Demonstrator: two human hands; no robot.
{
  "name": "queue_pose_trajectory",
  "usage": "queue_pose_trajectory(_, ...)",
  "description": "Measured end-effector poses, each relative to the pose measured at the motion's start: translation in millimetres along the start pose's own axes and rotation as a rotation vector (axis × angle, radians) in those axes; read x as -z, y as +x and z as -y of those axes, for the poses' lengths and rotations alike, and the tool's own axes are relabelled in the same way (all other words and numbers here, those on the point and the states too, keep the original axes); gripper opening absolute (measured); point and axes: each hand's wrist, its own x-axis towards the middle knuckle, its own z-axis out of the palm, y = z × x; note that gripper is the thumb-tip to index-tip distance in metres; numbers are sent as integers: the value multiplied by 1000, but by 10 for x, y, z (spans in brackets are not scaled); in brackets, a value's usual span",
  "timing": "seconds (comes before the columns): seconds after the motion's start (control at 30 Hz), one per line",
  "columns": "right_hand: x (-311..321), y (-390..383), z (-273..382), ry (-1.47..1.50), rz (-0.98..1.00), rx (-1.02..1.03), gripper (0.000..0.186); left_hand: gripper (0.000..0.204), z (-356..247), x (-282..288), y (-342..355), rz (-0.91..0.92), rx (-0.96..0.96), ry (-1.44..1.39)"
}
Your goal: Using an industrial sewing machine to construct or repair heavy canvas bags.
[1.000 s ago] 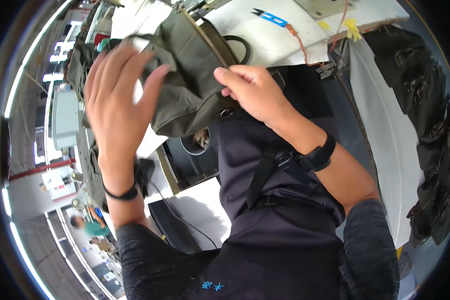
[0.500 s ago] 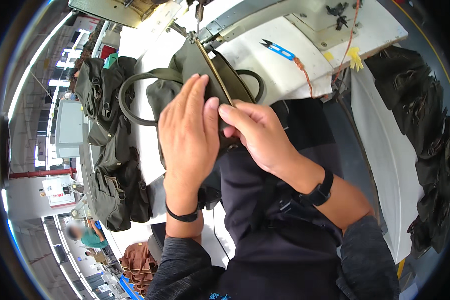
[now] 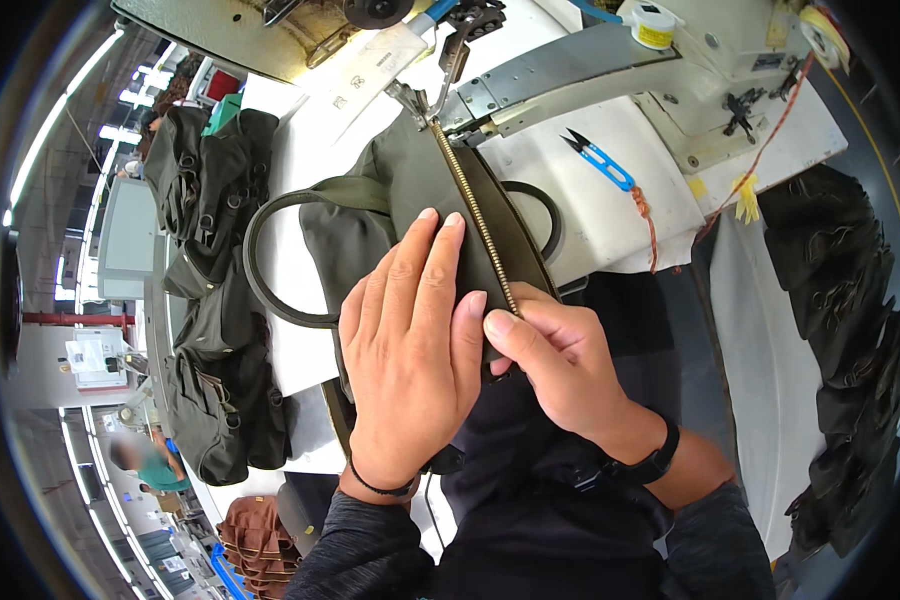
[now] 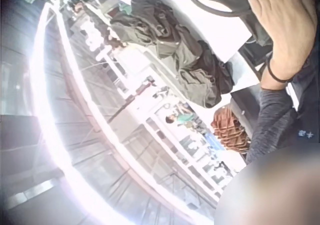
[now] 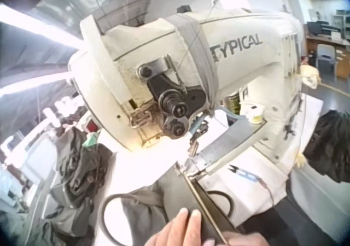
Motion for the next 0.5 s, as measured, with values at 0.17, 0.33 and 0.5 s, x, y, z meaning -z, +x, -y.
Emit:
queue_pose_trajectory(0.17, 35, 143, -26, -41, 6, 9, 26, 52, 112, -73, 109, -6, -26, 37)
queue_pose_trajectory(0.33, 41, 310, -80, -42, -32, 25, 26, 52, 206, -165, 218, -28, -9, 27)
queue_pose_trajectory(0.5, 65, 473, -104, 6, -27, 15, 26, 55, 301, -227, 345, -50, -17, 42)
